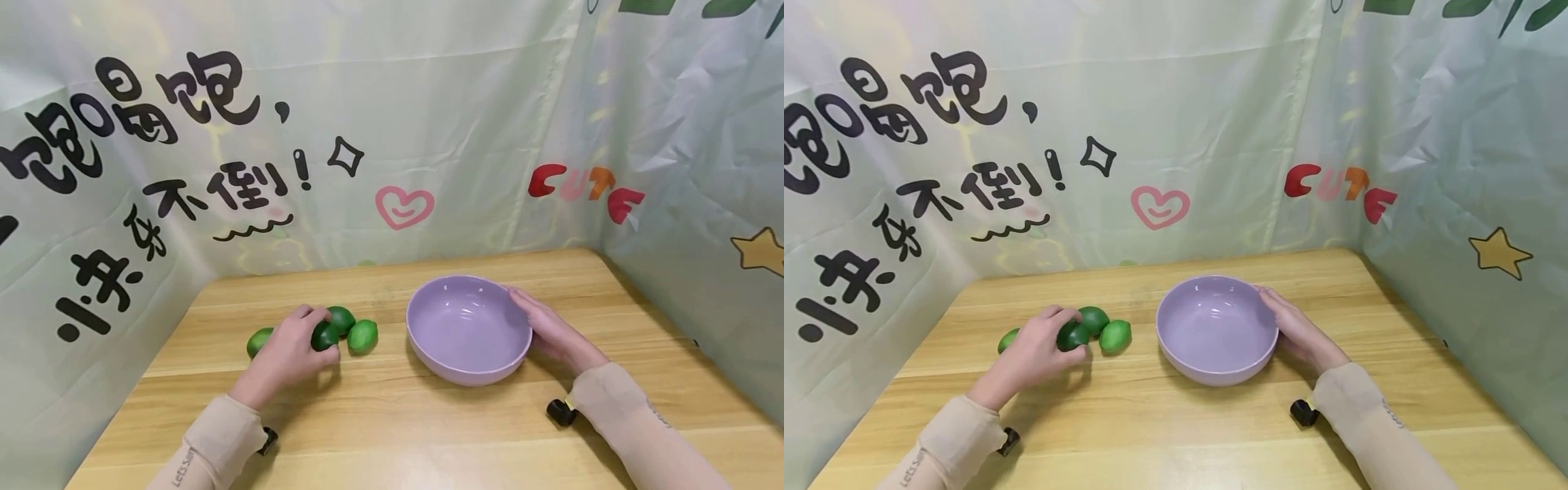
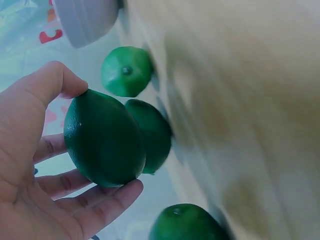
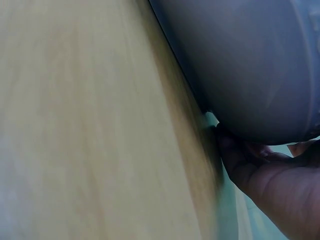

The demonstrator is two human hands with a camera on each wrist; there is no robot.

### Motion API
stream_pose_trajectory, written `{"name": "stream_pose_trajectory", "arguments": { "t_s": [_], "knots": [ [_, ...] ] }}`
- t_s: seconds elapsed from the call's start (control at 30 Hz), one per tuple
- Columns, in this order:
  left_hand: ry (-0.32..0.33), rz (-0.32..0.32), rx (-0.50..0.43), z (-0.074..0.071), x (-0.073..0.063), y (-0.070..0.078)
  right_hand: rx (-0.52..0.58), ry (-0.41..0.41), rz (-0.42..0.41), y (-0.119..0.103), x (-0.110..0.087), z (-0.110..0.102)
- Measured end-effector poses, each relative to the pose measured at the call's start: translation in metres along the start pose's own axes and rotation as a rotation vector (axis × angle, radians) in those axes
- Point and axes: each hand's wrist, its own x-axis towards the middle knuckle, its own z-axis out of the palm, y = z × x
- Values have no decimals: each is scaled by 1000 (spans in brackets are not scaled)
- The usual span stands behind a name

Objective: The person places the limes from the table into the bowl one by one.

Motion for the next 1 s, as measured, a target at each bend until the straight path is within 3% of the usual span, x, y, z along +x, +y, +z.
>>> {"name": "stream_pose_trajectory", "arguments": {
  "t_s": [0.4, 0.77, 1.0],
  "knots": [
    [46, -17, -74, -6, 13, 16, -8, 5, 16, 1, -1, 1],
    [69, 57, -88, -5, 26, 35, 13, 15, 21, -2, 1, 4],
    [59, 70, -113, -3, 33, 46, 21, 22, 34, -2, 1, 2]
  ]
}}
